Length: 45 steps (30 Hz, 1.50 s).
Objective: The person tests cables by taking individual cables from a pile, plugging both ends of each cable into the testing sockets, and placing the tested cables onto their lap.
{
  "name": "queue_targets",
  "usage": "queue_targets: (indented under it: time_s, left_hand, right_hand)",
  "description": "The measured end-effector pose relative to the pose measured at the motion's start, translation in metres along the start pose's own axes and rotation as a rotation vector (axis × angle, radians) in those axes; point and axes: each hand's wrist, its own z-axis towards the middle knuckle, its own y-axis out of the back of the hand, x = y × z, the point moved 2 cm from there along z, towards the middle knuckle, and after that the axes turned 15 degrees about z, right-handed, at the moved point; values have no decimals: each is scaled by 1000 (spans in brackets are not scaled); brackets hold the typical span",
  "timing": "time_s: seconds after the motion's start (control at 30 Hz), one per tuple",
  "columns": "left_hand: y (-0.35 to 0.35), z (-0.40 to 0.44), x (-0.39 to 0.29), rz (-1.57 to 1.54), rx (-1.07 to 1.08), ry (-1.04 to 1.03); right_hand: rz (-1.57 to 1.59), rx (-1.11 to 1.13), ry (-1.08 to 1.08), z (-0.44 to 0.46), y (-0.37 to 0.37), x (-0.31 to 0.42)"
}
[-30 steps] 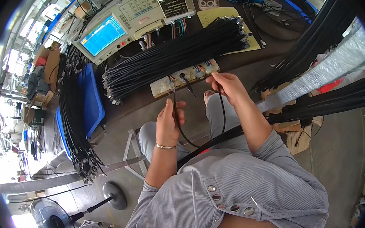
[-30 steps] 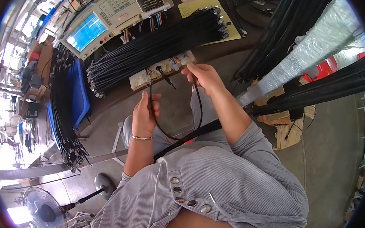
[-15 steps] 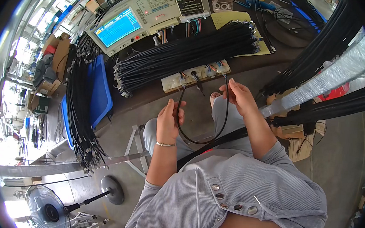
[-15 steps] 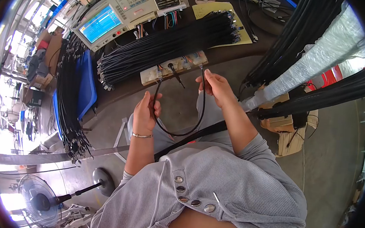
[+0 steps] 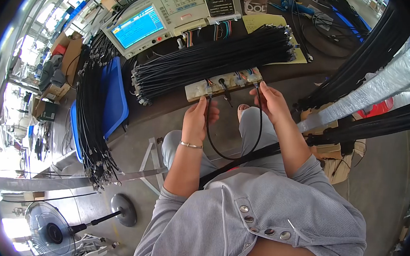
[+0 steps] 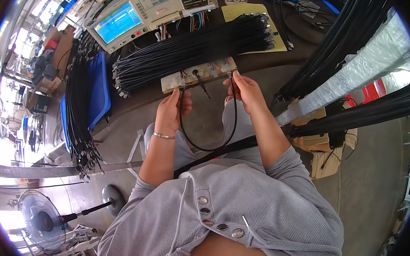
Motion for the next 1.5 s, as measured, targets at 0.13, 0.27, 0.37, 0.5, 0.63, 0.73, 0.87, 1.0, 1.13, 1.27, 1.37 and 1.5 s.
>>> queue_targets:
  time_s: [0.13, 0.27, 0.37, 0.5, 0.63, 0.73, 0.87, 1.0, 1.13, 1.27, 1.37, 1.5]
  left_hand:
    - [-9, 5, -13, 99, -38, -6]
    - [-14, 10, -17, 64, -29, 28]
    - [-17, 10, -16, 34, -76, 51]
    - [-20, 5, -2, 59, -79, 6]
    - [-15, -51, 0, 73, -127, -41]
    - [51, -54, -26, -126, -246, -530]
    - [130, -39, -96, -59, -572, -609]
    - [169, 19, -129, 669, -905, -638]
    - [176, 51, -115, 1085, -1134, -734]
    - [125, -37, -76, 724, -1026, -790]
    - [99, -52, 81, 1265, -108, -550]
    - [41, -105, 102, 1320, 234, -256]
  right_hand:
    - [-39, 15, 26, 14, 3, -1]
    - [-144, 19, 41, 17, -2, 1]
    - [-124, -5, 47, 15, -6, -1]
    - [-71, -50, 53, 4, -10, -5]
    - [-298, -29, 36, -32, -8, 0]
    - [-437, -151, 344, -36, 8, 66]
    - [-633, -291, 674, 2, 7, 137]
    - [-718, -321, 752, 70, -9, 175]
    - [-1090, -455, 659, 80, -11, 177]
    - [-554, -335, 829, 18, 9, 136]
    - [-476, -101, 463, -28, 26, 58]
    - [-874, 387, 122, -52, 40, -61]
